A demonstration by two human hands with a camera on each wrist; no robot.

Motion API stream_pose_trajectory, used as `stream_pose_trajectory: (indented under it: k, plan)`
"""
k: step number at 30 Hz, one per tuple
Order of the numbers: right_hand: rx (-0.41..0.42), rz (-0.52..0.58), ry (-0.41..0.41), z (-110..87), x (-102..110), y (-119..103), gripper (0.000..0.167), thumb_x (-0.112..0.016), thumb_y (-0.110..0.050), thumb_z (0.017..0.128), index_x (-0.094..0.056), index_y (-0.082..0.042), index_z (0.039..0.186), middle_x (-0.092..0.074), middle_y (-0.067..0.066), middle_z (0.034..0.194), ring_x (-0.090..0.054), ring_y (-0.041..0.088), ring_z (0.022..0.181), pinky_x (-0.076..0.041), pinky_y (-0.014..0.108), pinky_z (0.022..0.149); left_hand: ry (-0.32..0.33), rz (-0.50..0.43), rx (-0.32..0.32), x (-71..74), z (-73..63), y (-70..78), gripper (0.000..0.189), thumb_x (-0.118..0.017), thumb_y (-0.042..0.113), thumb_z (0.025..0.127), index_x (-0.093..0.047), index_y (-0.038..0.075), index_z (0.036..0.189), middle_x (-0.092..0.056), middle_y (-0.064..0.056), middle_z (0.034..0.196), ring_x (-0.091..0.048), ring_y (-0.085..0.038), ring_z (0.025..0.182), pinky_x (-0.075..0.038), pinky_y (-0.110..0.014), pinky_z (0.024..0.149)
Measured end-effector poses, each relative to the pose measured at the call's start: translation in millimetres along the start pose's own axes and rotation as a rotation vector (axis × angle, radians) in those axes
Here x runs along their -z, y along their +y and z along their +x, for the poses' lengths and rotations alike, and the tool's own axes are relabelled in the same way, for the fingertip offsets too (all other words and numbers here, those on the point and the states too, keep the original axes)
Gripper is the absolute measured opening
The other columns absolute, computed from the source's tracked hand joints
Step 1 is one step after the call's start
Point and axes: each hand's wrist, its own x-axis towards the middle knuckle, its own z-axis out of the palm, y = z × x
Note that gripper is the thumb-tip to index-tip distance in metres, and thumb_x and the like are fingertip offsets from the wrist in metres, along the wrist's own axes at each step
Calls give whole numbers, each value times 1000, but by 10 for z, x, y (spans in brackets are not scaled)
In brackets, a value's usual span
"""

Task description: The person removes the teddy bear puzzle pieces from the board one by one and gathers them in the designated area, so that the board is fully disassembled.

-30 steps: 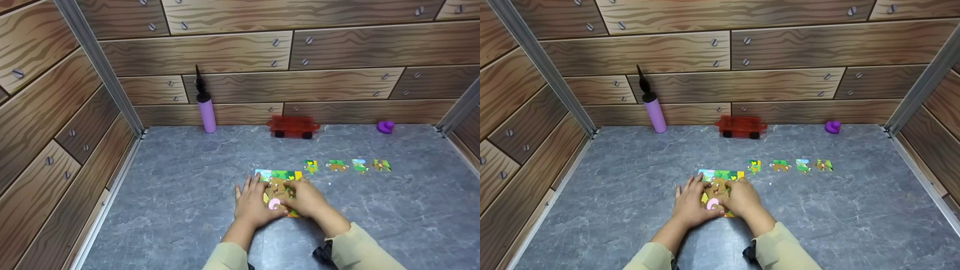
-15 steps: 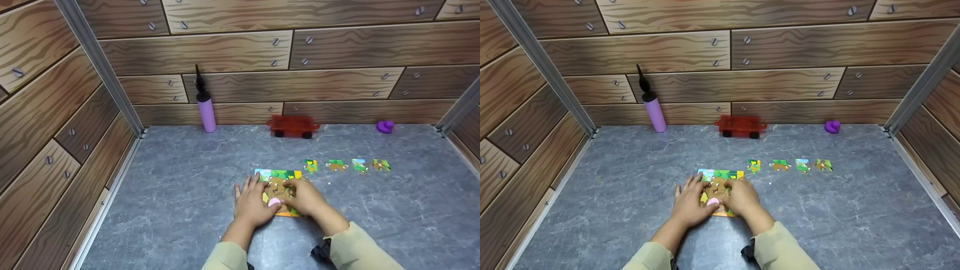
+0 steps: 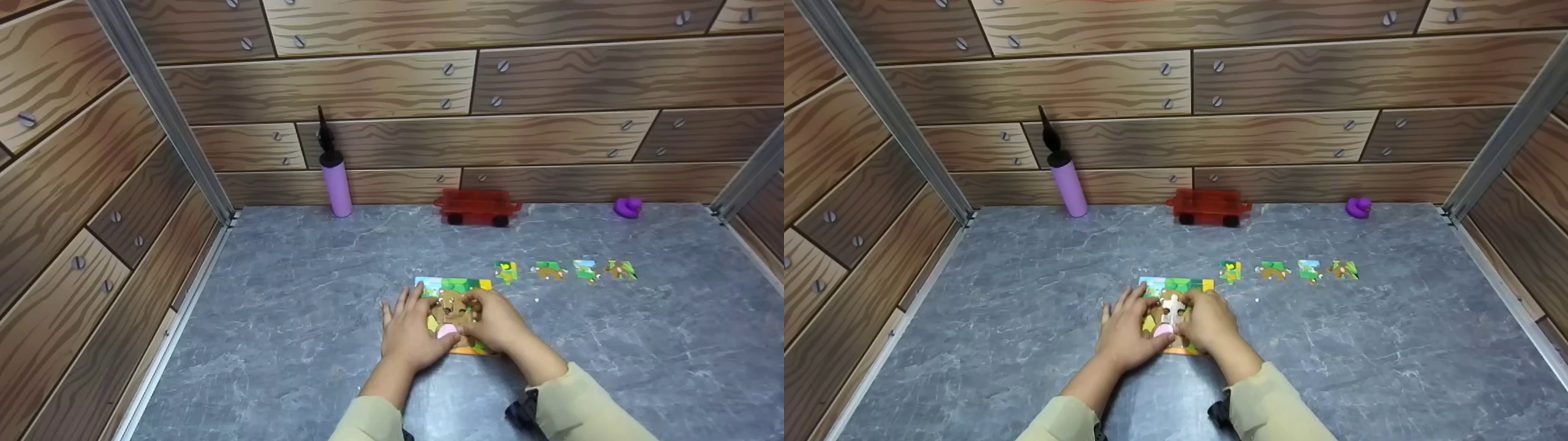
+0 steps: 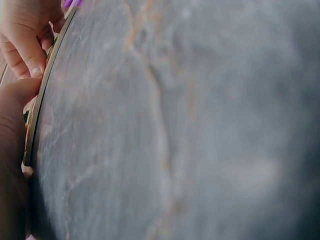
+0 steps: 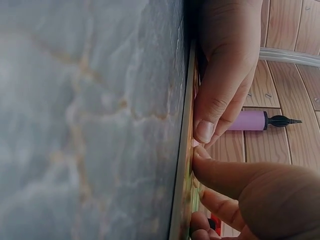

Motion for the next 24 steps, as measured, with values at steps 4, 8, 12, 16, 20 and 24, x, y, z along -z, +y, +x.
stream_pose_trajectory:
  k: [4, 8, 12, 16, 20, 24]
  plan:
    - [0, 2, 1, 0, -3, -6, 48, -93, -7, 75, -69, -3, 117, -64, 5, 92, -60, 22, 85, -54, 46, 80, -6, 3, 5, 5, 0, 5, 76, -75, 70, 81, -67, 22, 139, -36, -3, 171, -25, -32, 159, -5, -70, 125]
    - [-9, 25, -1, 5, -5, -15, 49, -93, -4, 75, -68, -4, 117, -65, 4, 87, -61, 20, 79, -54, 42, 74, -4, 4, 6, 17, -4, 15, 75, -76, 69, 82, -67, 21, 138, -36, -4, 170, -26, -33, 159, -7, -71, 125]
    - [-17, 69, -7, 5, -11, -19, 49, -91, 1, 75, -67, -3, 118, -65, 1, 78, -60, 17, 69, -52, 36, 65, -6, 3, 9, 28, -7, 24, 74, -76, 69, 82, -67, 21, 138, -37, -4, 170, -26, -33, 159, -7, -70, 125]
    - [-12, 93, -10, 9, -17, -12, 49, -91, 3, 76, -66, -2, 118, -64, -1, 74, -60, 15, 64, -51, 33, 61, -3, 6, 9, 25, -5, 21, 74, -76, 68, 82, -67, 21, 137, -37, -4, 170, -27, -33, 159, -7, -70, 125]
    - [-2, 133, -10, 13, -17, 6, 49, -90, 6, 76, -66, -2, 118, -65, 0, 73, -60, 14, 62, -51, 30, 58, -4, 11, 8, 21, -2, 14, 74, -76, 68, 81, -67, 21, 137, -37, -4, 170, -27, -33, 159, -7, -70, 125]
    - [19, 196, -11, 7, -16, 31, 48, -85, 13, 76, -65, 1, 118, -65, 2, 72, -60, 14, 62, -51, 26, 54, -4, 2, 6, 19, -6, 6, 75, -77, 69, 81, -66, 21, 138, -38, -4, 170, -26, -32, 159, -7, -70, 125]
